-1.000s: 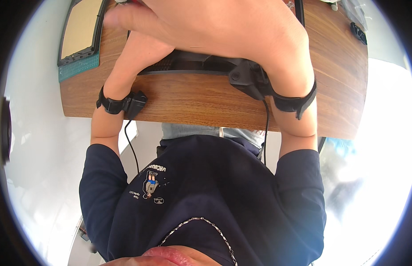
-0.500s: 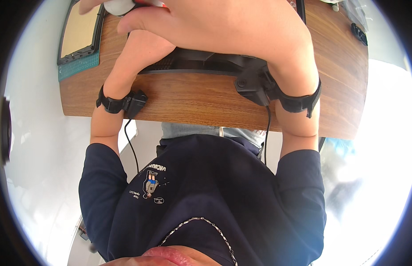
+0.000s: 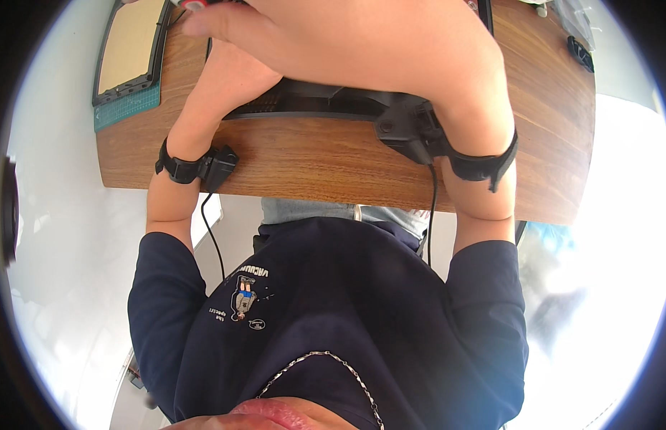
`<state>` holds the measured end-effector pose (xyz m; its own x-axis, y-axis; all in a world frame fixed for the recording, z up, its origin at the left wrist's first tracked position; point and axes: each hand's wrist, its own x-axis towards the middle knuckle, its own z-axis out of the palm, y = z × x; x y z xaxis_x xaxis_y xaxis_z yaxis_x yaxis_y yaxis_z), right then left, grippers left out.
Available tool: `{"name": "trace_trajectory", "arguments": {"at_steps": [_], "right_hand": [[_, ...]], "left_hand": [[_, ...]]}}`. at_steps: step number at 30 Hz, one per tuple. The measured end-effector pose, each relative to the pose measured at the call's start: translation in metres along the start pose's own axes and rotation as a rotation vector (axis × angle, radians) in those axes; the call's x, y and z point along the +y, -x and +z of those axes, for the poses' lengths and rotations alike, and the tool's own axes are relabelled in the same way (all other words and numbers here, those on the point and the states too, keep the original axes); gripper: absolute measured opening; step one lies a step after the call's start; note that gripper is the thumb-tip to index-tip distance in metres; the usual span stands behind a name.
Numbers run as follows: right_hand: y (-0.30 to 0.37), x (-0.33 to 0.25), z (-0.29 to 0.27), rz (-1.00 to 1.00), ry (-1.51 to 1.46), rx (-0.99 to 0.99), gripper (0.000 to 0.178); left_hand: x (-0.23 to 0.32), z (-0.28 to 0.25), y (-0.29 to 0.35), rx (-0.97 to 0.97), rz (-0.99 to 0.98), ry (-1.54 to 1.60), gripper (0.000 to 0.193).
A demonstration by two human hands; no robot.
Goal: The person assembles an induction cooktop by connecting wires to the internal circuit board, installing a copper coil, and securing components with screws. They then place the top cover onto the unit and fasten it.
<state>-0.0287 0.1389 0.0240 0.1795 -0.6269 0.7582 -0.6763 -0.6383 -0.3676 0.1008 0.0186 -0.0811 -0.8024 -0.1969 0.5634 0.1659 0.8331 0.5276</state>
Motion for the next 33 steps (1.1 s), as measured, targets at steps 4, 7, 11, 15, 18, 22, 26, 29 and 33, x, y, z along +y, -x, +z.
{"name": "trace_trajectory", "arguments": {"at_steps": [4, 7, 11, 15, 18, 22, 26, 29, 33], "right_hand": [[-0.005, -0.004, -0.004, 0.029, 0.048, -0.079, 0.042], [0.0, 0.0, -0.002, 0.063, 0.07, -0.037, 0.042], [-0.016, -0.024, -0.008, 0.232, 0.077, -0.081, 0.039], [0.0, 0.003, 0.006, 0.004, 0.014, 0.088, 0.036], [-0.003, 0.002, 0.009, 0.051, -0.007, 0.079, 0.034], [-0.012, -0.027, 0.002, 0.28, 0.055, 0.075, 0.03], [-0.017, -0.039, 0.002, 0.369, 0.12, 0.036, 0.03], [-0.013, -0.035, 0.0, 0.308, 0.172, 0.011, 0.03], [-0.004, -0.011, 0.017, 0.176, 0.118, 0.171, 0.03]], "left_hand": [[-0.032, 0.0, 0.023, -0.255, -0.195, 0.551, 0.039], [-0.008, 0.004, 0.008, -0.096, -0.226, 0.564, 0.035], [0.0, -0.003, 0.002, -0.074, -0.149, 0.291, 0.039], [0.007, -0.005, -0.003, -0.081, -0.086, 0.127, 0.042], [0.008, -0.009, 0.0, -0.123, -0.096, 0.088, 0.046], [0.018, -0.011, -0.009, -0.124, -0.142, 0.231, 0.054], [0.019, -0.014, -0.01, -0.116, -0.236, 0.414, 0.058], [0.015, -0.013, -0.012, -0.127, -0.11, 0.434, 0.059], [0.023, -0.014, -0.006, -0.09, -0.214, 0.248, 0.053]]}}
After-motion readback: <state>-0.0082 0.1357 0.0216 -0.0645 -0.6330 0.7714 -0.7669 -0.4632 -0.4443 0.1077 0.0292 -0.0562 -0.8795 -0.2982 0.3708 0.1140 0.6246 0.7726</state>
